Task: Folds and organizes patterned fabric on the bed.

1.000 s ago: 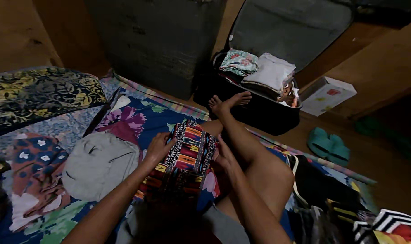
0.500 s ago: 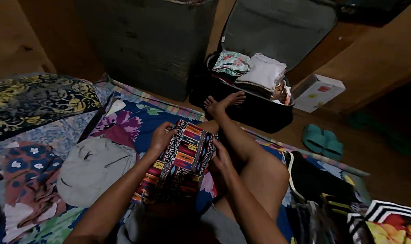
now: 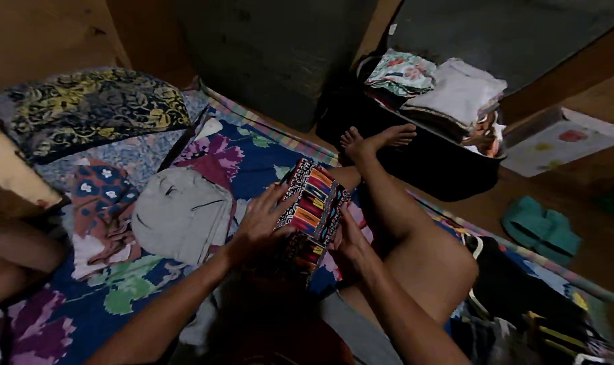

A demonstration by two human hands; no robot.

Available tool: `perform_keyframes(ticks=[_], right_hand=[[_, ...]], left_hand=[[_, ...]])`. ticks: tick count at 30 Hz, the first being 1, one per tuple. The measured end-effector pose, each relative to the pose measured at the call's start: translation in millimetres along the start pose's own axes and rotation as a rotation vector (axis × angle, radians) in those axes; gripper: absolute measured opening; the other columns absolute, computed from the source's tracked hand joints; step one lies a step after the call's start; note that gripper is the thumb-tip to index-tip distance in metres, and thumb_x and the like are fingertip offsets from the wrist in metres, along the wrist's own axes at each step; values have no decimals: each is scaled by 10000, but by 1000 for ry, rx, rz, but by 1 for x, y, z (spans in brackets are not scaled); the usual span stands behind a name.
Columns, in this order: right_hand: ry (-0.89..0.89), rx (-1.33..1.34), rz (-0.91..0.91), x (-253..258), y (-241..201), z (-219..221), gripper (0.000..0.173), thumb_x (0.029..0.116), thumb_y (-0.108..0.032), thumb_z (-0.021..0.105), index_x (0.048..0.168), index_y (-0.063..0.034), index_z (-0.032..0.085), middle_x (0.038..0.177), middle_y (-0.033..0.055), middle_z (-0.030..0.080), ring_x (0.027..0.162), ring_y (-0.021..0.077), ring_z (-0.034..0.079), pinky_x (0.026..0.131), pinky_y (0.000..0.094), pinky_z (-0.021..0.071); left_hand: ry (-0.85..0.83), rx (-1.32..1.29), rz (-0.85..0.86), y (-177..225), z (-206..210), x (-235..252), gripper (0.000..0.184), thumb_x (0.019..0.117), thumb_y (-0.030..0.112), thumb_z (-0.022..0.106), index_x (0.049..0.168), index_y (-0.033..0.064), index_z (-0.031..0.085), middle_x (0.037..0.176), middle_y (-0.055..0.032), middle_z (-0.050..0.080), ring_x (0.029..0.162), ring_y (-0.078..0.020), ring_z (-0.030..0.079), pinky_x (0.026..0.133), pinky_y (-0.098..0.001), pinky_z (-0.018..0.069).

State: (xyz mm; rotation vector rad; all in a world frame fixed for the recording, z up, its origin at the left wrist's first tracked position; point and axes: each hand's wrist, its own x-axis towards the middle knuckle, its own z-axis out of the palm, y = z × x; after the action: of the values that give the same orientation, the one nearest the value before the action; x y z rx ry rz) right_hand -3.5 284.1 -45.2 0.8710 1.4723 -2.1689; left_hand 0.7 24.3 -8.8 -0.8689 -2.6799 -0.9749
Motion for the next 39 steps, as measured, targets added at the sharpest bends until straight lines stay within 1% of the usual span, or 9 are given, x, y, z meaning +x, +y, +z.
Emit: perform_keyframes(ticks=[3, 6, 8, 12, 21, 27, 31, 37, 39], right_hand=[[-58, -47, -12, -22, 7, -1, 561, 1065, -566, 308, 1353, -120, 491, 998, 98, 660, 766, 190, 656, 594, 344, 539], [-169, -51, -34, -39, 11, -17, 296, 1065, -254, 412, 1307, -92, 464, 943, 82, 680, 774, 187, 687, 649, 355, 583], [-225, -75, -48, -47, 9, -26, 477, 1035, -141, 457, 1484, -100, 303, 1012, 88, 669, 826, 181, 693, 697, 347, 593], [-204, -19, -60, -64, -4, -14, 296, 1011, -38, 487, 1301, -74, 438, 928, 56, 656, 759, 134, 673, 648, 302, 582], [-79, 105, -176, -33, -38, -2, 186, 1062, -167, 487, 1179, -45, 565, 921, 64, 670, 785, 126, 671, 694, 298, 584], [14, -270, -368, 2, -83, -22, 226, 1030, -118, 574, 1223, -3, 550, 802, 7, 578, 530, 17, 483, 461, 169, 418], [-55, -268, -373, -3, -98, -26, 209, 1055, -81, 493, 1256, -24, 488, 874, 33, 552, 589, 54, 515, 500, 214, 465], [-149, -120, -401, -5, -94, -41, 186, 1050, -42, 463, 1235, -39, 477, 939, 48, 599, 628, 107, 604, 570, 278, 564], [-184, -101, -435, -5, -89, -43, 201, 1068, -70, 424, 1259, -42, 478, 963, 38, 615, 653, 104, 622, 597, 275, 569]], left_hand=[[-30, 30, -16, -15, 17, -15, 602, 1038, 439, 491, 1542, 112, 463, 1626, -181, 355, 1501, -473, 282, 1162, -681, 251], [208, 183, 184, 3, 21, -20, 550, 1003, 437, 540, 1432, 97, 586, 1507, -229, 507, 1404, -498, 439, 1107, -657, 373], [74, 146, 359, 32, 23, -33, 588, 965, 513, 583, 1426, 148, 575, 1516, -178, 513, 1435, -440, 422, 1153, -614, 349], [-64, 198, 550, 36, 54, -54, 434, 1054, 318, 506, 1479, 233, 518, 1541, -143, 489, 1462, -435, 371, 1144, -674, 283], [114, -40, 440, 26, 54, -54, 345, 993, 102, 537, 1323, 86, 636, 1372, -92, 657, 1370, -276, 539, 1170, -480, 357], [114, -128, 434, 20, 52, -58, 337, 1019, 75, 485, 1334, 67, 602, 1370, -101, 650, 1374, -235, 530, 1190, -424, 338], [81, -406, 257, 25, 48, -57, 391, 1017, 122, 537, 1367, -45, 583, 1370, -202, 636, 1346, -306, 563, 1182, -465, 369], [189, -585, 168, 32, 38, -55, 439, 1033, 253, 589, 1396, 9, 560, 1387, -73, 642, 1282, -44, 582, 1118, -242, 449], [176, -631, 124, 40, 31, -56, 468, 1003, 177, 611, 1354, -127, 553, 1350, -198, 645, 1273, -132, 611, 1128, -283, 440]])
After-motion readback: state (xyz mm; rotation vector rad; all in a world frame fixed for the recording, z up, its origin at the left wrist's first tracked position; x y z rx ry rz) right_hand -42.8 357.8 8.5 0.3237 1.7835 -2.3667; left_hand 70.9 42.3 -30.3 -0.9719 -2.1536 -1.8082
